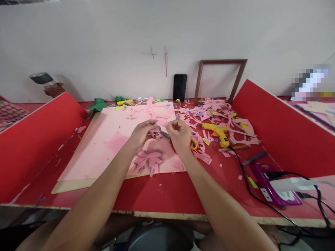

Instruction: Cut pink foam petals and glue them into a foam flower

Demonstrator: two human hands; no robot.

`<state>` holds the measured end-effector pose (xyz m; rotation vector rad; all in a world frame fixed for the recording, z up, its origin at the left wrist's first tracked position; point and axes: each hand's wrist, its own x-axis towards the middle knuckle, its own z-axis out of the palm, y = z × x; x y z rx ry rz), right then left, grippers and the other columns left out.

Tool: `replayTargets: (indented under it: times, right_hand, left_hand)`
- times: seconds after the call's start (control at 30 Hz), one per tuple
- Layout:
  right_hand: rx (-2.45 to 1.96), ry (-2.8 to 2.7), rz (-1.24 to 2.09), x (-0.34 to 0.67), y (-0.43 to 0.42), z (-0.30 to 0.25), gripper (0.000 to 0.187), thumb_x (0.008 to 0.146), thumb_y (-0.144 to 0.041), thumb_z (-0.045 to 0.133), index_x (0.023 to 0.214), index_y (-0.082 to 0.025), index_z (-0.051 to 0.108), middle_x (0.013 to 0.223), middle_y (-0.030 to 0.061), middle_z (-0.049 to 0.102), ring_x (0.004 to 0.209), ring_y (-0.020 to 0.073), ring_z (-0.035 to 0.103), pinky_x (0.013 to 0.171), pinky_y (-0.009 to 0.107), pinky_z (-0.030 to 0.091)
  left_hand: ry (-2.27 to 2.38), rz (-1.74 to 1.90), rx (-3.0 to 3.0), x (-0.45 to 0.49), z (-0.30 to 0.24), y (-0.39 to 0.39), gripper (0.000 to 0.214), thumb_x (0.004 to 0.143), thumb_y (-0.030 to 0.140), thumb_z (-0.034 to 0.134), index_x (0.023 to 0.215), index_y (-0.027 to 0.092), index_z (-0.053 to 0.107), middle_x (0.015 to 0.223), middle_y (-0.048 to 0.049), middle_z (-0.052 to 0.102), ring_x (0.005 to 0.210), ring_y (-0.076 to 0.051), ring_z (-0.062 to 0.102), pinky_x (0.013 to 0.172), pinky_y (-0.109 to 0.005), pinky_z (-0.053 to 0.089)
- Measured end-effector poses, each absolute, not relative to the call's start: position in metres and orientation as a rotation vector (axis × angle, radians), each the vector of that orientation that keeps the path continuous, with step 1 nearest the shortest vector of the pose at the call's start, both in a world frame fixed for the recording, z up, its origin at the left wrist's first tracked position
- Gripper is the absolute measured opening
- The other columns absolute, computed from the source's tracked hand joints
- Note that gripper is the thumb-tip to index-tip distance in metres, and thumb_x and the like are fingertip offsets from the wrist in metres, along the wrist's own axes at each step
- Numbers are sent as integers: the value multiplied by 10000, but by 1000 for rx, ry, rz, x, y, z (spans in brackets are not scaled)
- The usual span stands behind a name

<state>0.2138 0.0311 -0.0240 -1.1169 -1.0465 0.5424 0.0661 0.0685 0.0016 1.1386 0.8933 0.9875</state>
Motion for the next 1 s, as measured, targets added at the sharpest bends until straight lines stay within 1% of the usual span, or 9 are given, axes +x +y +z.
replayTargets:
  times: [0.07, 0.17, 0.2, 0.33, 0.5, 0.7, 0.87, 0.93, 1.0]
  right_hand:
    - [-1139, -1078, 527, 215, 31, -23, 122, 783, -222, 675, 663, -236, 661, 650, -26, 638, 617, 145, 542, 634, 296, 432]
    - [-1166, -1138, 476, 213, 31, -23, 132, 784, -203, 644, 655, -227, 637, 646, -27, 628, 626, 145, 548, 643, 298, 438]
    - [-1168, -1150, 462, 213, 32, -24, 131, 777, -196, 635, 649, -223, 626, 642, -28, 625, 626, 145, 549, 646, 298, 441]
    - [-1161, -1190, 430, 210, 32, -23, 119, 748, -194, 612, 631, -215, 603, 637, -19, 634, 639, 151, 573, 651, 302, 449]
    - [-1167, -1223, 406, 210, 31, -21, 127, 745, -211, 603, 619, -215, 589, 629, -10, 632, 633, 154, 576, 644, 306, 442]
    - [-1163, -1233, 376, 210, 30, -19, 162, 750, -251, 601, 604, -223, 536, 590, -22, 581, 598, 145, 537, 618, 301, 427]
    - [-1207, -1279, 353, 209, 29, -18, 177, 767, -238, 606, 614, -228, 518, 602, -22, 578, 608, 146, 528, 621, 300, 427]
    - [-1208, -1280, 347, 208, 29, -19, 135, 764, -233, 615, 659, -229, 530, 639, -19, 593, 625, 151, 535, 635, 302, 437]
    - [-1187, -1259, 338, 209, 30, -21, 39, 764, -220, 607, 769, -227, 569, 723, -6, 624, 677, 162, 565, 667, 309, 455]
  left_hand:
    - [921, 1038, 1334, 64, 2, 70, 153, 760, 270, 700, 870, 173, 741, 795, -42, 708, 604, -142, 603, 562, -250, 484]
    - [937, 1159, 1645, 60, 3, 71, 190, 845, 322, 646, 871, 179, 767, 897, -56, 748, 831, -200, 670, 724, -274, 516]
    - [941, 1171, 1706, 60, 3, 71, 202, 860, 330, 635, 858, 178, 769, 892, -54, 753, 863, -207, 670, 755, -277, 511]
    - [969, 1092, 1743, 60, 0, 71, 248, 882, 348, 608, 792, 175, 761, 728, -32, 718, 717, -186, 640, 684, -277, 482]
    - [964, 1073, 1582, 64, -4, 71, 238, 857, 356, 631, 765, 181, 763, 627, -15, 668, 624, -164, 605, 648, -275, 474]
    - [925, 1054, 1546, 67, -2, 66, 217, 795, 370, 702, 807, 170, 785, 785, -47, 739, 740, -185, 652, 700, -279, 488]
    - [1008, 1026, 1581, 68, 1, 64, 285, 759, 448, 742, 785, 168, 789, 739, -45, 735, 687, -183, 643, 629, -269, 473]
    - [1049, 1022, 1565, 67, 1, 64, 300, 752, 463, 741, 787, 170, 792, 729, -48, 737, 670, -183, 641, 611, -268, 470]
    - [1072, 1025, 1532, 66, 0, 66, 301, 764, 464, 725, 793, 173, 794, 742, -55, 747, 668, -181, 641, 601, -264, 467]
